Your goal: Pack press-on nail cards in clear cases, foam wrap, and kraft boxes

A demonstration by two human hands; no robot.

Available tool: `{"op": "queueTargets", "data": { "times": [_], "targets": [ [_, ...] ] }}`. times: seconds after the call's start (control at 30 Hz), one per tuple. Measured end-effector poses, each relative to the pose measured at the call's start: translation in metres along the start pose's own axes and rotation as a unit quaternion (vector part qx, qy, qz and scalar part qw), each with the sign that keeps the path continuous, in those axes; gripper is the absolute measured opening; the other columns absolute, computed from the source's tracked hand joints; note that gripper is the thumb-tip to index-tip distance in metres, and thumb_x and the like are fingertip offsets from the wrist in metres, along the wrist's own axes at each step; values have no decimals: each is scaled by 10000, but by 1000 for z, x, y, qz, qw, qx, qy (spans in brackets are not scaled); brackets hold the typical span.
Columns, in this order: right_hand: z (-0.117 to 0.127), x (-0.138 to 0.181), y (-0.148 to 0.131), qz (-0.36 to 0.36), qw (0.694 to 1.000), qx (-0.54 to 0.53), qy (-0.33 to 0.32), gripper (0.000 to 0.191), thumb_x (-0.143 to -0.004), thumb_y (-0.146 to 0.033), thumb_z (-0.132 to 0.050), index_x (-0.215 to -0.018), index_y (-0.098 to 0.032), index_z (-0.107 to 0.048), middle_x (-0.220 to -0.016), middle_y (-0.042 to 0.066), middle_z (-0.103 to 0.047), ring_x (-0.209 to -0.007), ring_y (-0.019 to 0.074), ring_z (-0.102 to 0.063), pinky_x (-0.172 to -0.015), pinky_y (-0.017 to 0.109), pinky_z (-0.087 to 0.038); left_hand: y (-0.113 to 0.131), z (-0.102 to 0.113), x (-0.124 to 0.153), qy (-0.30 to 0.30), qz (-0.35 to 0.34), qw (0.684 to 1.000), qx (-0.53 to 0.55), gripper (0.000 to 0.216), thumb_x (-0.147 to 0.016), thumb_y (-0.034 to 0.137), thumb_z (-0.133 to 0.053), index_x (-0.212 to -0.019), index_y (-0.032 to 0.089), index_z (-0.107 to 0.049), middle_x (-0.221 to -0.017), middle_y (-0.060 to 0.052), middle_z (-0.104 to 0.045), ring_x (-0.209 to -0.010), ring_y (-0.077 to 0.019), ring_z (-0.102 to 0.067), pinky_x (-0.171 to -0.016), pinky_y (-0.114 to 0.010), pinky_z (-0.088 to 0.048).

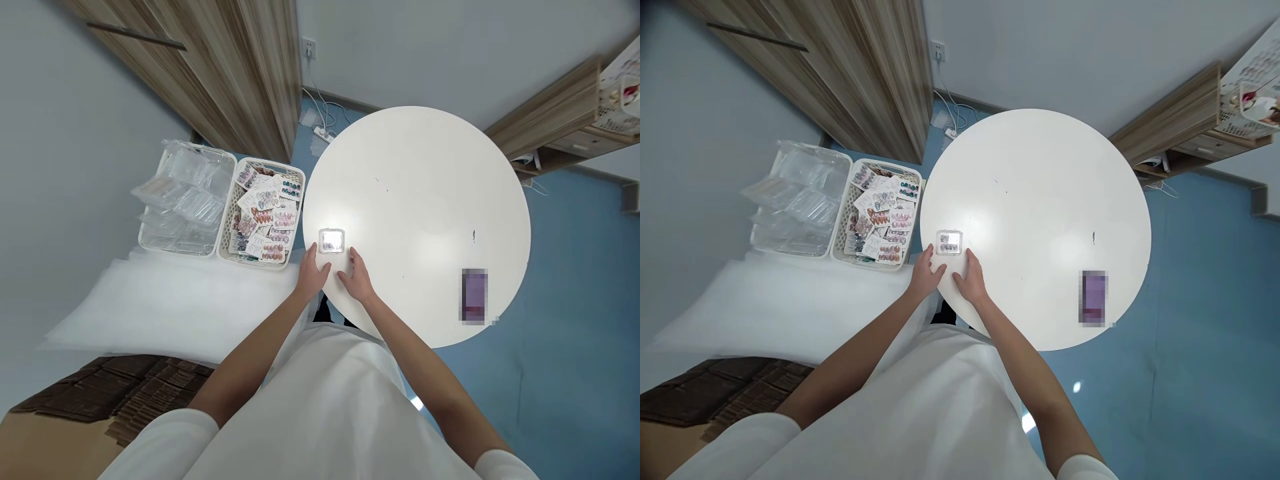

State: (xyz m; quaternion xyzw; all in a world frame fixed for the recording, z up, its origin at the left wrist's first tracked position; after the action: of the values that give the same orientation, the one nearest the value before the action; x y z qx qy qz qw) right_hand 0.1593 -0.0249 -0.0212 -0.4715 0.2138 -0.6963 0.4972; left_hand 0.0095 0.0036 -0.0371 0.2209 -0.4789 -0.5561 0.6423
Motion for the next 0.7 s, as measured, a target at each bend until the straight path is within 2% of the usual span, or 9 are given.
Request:
{"op": "queueTargets", "data": {
  "times": [0.17, 0.27, 0.43, 0.6, 0.7],
  "targets": [
    [8, 33, 17, -30, 999, -16, -33, 738, -716, -312, -528, -1354, -213, -170, -1398, 93, -252, -1232, 237, -325, -987, 431, -324, -1, 2, 25, 31, -1, 999, -34, 621, -757, 320, -526, -1313, 176, -291, -1342, -114, -340, -1252, -242, -287, -1004, -403, -292],
    [14, 50, 30, -30, 997, -37, -56, 708, -715, -303, -530, -1340, -229, -207, -1377, 98, -296, -1181, 224, -399, -965, 420, -350, 0, 3, 48, 48, 8, 997, -51, 530, -761, 320, -515, -1253, 172, -384, -1294, -107, -406, -1218, -239, -345, -1003, -395, -297],
    [17, 69, 51, -30, 989, -70, -128, 686, -725, -290, -506, -1336, -256, -194, -1259, 105, -433, -895, 150, -578, -834, 373, -451, -5, -1, 107, 48, 42, 995, -75, 445, -765, 340, -499, -1183, 193, -460, -1196, -92, -513, -1106, -227, -473, -918, -375, -385],
    [2, 79, 44, 16, 975, -46, -217, 515, -711, -270, -512, -1213, -236, -406, -1084, 68, -550, -740, 120, -573, -744, 343, -482, -17, -6, 176, 25, 63, 989, -131, 405, -771, 357, -486, -1157, 235, -487, -1168, -73, -544, -1079, -234, -492, -891, -369, -397],
    [-18, 85, 30, 47, 957, -20, -287, 434, -710, -275, -517, -1141, -233, -481, -1038, 52, -569, -714, 114, -566, -707, 326, -488, -25, 2, 208, 62, 92, 980, -166, 384, -773, 366, -479, -1135, 242, -502, -1141, -70, -559, -1071, -247, -492, -884, -385, -392]
  ]
}}
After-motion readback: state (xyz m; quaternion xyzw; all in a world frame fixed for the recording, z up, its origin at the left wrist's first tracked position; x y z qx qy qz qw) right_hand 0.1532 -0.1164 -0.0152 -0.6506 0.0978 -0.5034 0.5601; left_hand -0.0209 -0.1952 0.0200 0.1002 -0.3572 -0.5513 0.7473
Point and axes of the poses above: each hand's wrist, its own x-axis away from the middle knuckle, its own z-axis out of the back of the hand, y = z × x, the point moved 5 cm from there along -x, towards the middle knuckle
